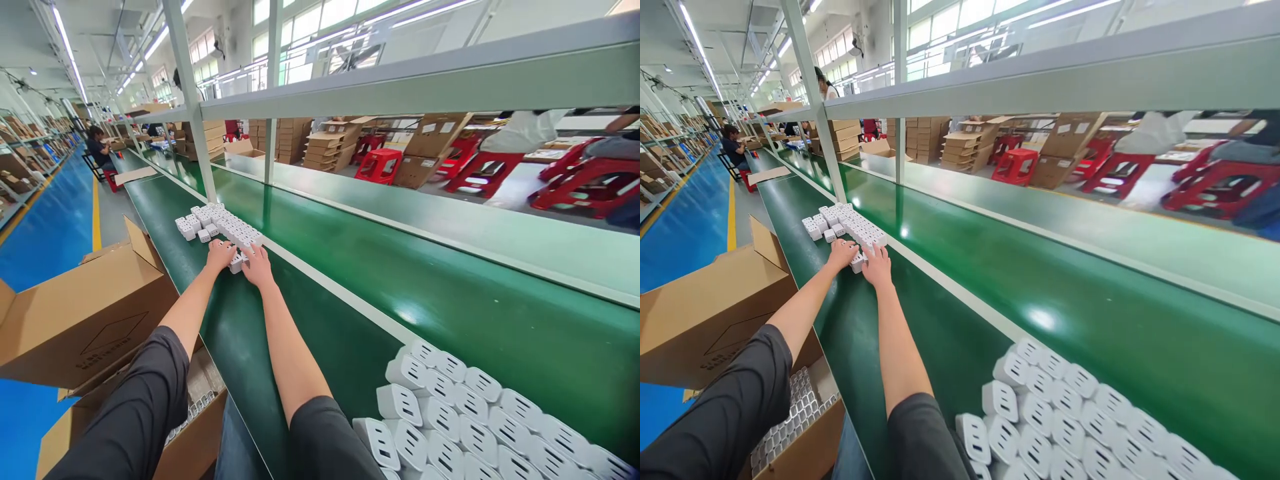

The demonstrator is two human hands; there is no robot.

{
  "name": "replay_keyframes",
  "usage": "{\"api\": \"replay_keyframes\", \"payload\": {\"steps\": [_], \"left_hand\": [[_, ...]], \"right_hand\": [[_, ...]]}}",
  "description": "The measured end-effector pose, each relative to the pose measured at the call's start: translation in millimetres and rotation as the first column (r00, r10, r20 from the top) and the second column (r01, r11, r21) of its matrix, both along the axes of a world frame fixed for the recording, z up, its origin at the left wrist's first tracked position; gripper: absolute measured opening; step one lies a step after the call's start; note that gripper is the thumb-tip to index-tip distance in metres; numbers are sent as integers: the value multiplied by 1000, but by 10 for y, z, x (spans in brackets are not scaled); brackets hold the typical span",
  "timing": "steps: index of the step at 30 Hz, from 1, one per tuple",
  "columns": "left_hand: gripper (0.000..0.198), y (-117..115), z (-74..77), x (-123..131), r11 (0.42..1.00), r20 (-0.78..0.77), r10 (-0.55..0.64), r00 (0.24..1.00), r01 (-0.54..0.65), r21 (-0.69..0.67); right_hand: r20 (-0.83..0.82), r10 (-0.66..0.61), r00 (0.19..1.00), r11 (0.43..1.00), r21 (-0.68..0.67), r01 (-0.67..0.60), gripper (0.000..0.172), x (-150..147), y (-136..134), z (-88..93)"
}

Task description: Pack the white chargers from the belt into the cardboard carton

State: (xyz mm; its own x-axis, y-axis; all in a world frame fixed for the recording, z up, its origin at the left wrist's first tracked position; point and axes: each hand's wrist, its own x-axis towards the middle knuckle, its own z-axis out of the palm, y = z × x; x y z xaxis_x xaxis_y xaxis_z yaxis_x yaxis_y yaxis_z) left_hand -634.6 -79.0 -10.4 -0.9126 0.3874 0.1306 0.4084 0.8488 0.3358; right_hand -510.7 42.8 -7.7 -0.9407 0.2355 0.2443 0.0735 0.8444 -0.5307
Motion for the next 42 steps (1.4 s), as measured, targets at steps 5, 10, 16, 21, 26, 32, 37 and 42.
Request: {"api": "replay_keyframes", "payload": {"steps": [5,10,16,21,26,32,37,42], "left_hand": [[48,-29,49,205,997,4,75,997,-75,16],[46,-51,88,392,998,55,56,997,-58,31],[47,-109,52,587,1000,61,-5,998,3,30],[75,-298,113,659,995,106,-96,990,97,-2],[112,-432,255,712,974,223,-182,958,207,-96],[107,-321,280,749,948,228,-181,957,232,-219],[79,-245,182,696,973,117,-188,975,201,-116],[63,-386,279,758,753,219,-265,939,60,655]], "right_hand": [[30,-90,995,996,-23,91,48,145,-89,-91],[-40,-146,988,987,54,148,49,409,-165,-22],[-3,-36,999,992,119,36,35,444,-255,-136],[48,-16,999,994,105,11,36,405,-223,-149],[82,-21,996,997,76,14,41,403,-178,-98],[63,-44,997,999,24,43,41,386,-123,-116],[37,-56,998,997,-52,58,52,384,-126,-95],[-111,-117,987,973,-213,92,59,390,-81,42]]}}
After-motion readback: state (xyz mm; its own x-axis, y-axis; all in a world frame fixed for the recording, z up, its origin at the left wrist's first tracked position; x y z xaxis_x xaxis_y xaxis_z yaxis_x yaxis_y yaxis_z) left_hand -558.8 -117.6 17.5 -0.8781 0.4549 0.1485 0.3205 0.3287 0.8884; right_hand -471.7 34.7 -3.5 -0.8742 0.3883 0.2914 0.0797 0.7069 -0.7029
